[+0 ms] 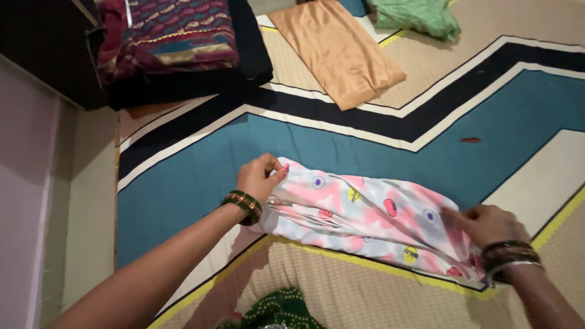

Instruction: The person folds several garments on a bed, including a patterned maroon top, a white top with colorful prints, and a light blue long-sleeved top. Each item is smoothed, folded in half or quarters, and stacked on top of previously folded clothes.

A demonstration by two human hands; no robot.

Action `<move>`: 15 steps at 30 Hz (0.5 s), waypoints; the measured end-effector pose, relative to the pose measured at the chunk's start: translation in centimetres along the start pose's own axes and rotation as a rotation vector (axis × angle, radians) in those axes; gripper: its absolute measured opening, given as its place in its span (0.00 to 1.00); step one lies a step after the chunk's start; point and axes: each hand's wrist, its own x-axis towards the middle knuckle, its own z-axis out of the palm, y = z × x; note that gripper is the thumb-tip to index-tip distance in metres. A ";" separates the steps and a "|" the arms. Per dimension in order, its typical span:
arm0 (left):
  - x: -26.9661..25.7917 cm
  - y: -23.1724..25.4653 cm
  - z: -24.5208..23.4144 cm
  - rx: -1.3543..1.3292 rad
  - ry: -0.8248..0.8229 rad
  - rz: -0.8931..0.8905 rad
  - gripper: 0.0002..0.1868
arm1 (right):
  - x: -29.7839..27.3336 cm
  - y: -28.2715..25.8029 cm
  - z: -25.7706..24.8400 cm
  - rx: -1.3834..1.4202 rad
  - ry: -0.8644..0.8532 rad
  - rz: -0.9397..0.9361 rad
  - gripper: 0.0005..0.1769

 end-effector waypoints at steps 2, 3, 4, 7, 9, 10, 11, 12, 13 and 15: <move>0.0 0.0 0.1 -0.022 -0.007 -0.031 0.10 | 0.7 -0.4 0.6 0.038 -0.016 0.017 0.38; -0.1 -0.3 0.1 -0.015 0.000 -0.044 0.11 | 1.2 -0.3 1.0 0.067 0.018 0.003 0.38; -0.2 -0.6 0.1 -0.009 0.006 -0.058 0.11 | 2.0 0.1 1.5 0.096 0.051 -0.010 0.38; -0.6 -1.9 0.1 -0.011 0.011 -0.058 0.13 | 4.7 2.4 2.4 0.230 0.062 -0.070 0.33; -0.7 -2.6 0.2 -0.003 -0.014 -0.084 0.15 | 5.8 5.0 2.4 0.370 0.087 -0.070 0.28; -0.8 -2.8 0.2 0.010 -0.037 -0.118 0.16 | 5.9 6.2 2.3 0.457 0.123 -0.048 0.24; -0.8 -3.1 0.2 0.024 -0.059 -0.153 0.17 | 6.0 6.9 2.4 0.544 0.158 -0.027 0.21; -0.7 -3.3 0.2 0.024 -0.059 -0.147 0.19 | 5.9 7.3 2.3 0.546 0.165 -0.022 0.20; -0.7 -3.5 0.2 0.026 -0.063 -0.139 0.20 | 5.4 7.8 2.4 0.548 0.169 -0.013 0.20; -0.6 -3.6 0.4 0.031 -0.061 -0.124 0.23 | 4.2 7.8 2.6 0.565 0.190 -0.051 0.20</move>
